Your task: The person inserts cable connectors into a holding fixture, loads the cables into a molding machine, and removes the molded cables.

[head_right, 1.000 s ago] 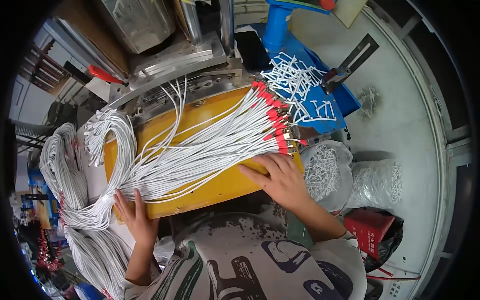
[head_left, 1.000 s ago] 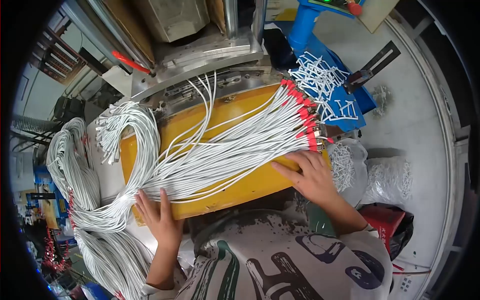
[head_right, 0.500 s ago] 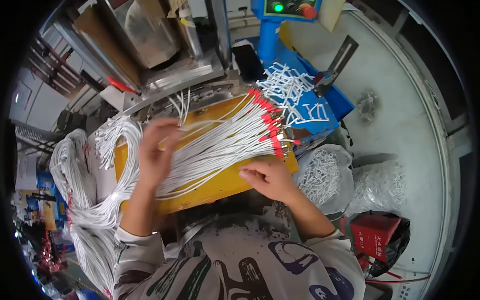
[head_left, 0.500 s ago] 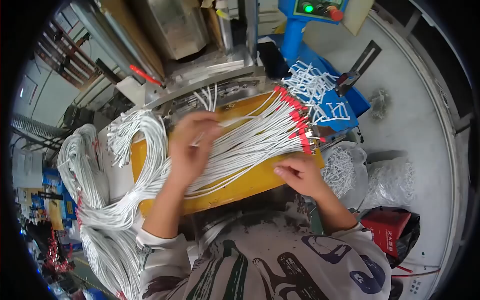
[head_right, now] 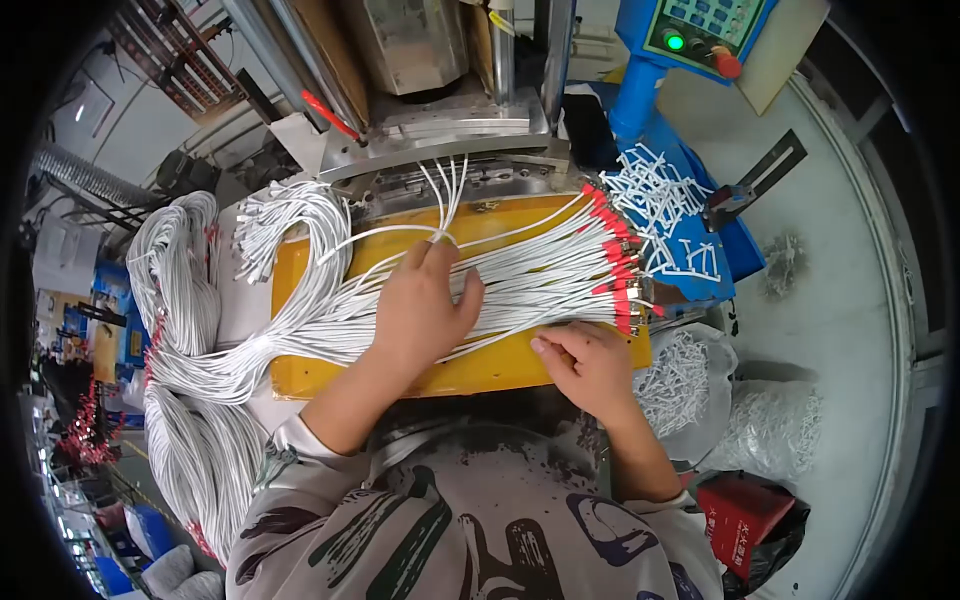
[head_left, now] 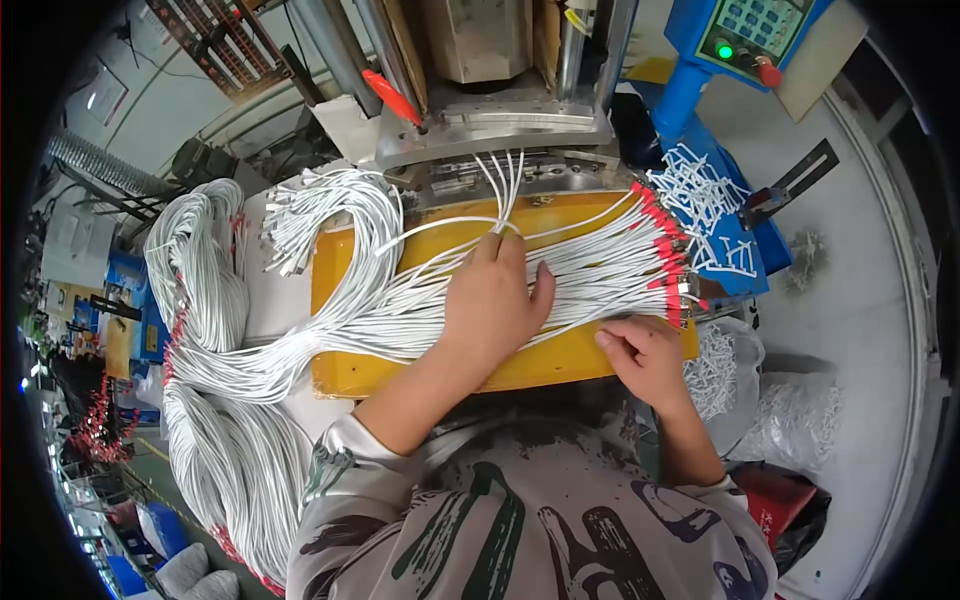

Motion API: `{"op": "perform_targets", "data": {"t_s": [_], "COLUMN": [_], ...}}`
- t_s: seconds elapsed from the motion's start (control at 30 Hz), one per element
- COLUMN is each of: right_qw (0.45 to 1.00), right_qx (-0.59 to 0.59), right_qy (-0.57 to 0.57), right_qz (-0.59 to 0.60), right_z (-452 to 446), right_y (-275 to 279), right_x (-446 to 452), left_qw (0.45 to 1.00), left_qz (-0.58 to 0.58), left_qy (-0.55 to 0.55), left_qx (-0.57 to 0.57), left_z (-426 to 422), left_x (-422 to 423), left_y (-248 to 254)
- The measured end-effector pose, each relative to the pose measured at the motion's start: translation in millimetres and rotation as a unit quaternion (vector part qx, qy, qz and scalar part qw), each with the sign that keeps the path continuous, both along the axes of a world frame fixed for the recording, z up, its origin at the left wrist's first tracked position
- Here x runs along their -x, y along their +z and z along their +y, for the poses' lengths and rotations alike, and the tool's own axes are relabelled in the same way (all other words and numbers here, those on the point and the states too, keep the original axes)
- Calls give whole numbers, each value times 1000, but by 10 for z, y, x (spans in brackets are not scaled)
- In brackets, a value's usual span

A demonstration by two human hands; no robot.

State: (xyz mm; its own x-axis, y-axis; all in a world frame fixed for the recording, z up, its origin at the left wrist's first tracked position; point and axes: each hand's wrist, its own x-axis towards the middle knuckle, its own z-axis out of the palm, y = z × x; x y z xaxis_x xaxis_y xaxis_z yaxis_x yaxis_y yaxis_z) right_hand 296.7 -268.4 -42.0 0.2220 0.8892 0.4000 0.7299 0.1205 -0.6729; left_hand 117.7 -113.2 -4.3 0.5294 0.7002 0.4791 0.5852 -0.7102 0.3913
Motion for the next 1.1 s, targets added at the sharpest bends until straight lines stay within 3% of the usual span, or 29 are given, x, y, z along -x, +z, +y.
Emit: {"op": "perform_targets", "data": {"t_s": [0.2,0.3,0.47,0.57,0.73,0.8,0.87,0.9,0.97,1.0,1.03,1.1], "right_qw": [1000,1000,999,999,999,990,997,1000,984,950,891,915], "right_qx": [-10,3,-28,-54,34,126,66,5,59,192,321,217], "right_qy": [-13,-26,-9,-4,11,12,1,-9,-1,-43,-85,-165], "right_qz": [-5,-3,-19,-3,14,66,48,29,-166,-242,-310,-296], "right_z": [9,21,-8,-3,62,153,389,542,859,1104,1276,1237], "right_y": [12,15,-45,-89,45,121,494,632,477,382,337,508], "right_x": [34,71,6,-8,-22,-67,152,240,180,-89,-403,-788], "left_qw": [993,986,985,981,956,939,915,873,724,719,748,802], "left_qz": [101,23,-11,188,277,202,162,92,-47,-41,-50,-83], "left_qy": [-13,-156,-144,30,-82,-195,-255,-267,-271,-276,-254,-208], "left_qx": [62,-45,-93,23,61,201,266,397,633,636,611,553], "left_z": [32,151,282,139,377,722,881,938,1006,1006,1013,1059], "left_x": [-142,-366,-594,-124,351,344,406,435,455,468,480,455], "left_y": [-44,-324,-630,-411,-11,33,31,16,-44,-87,-126,-180]}}
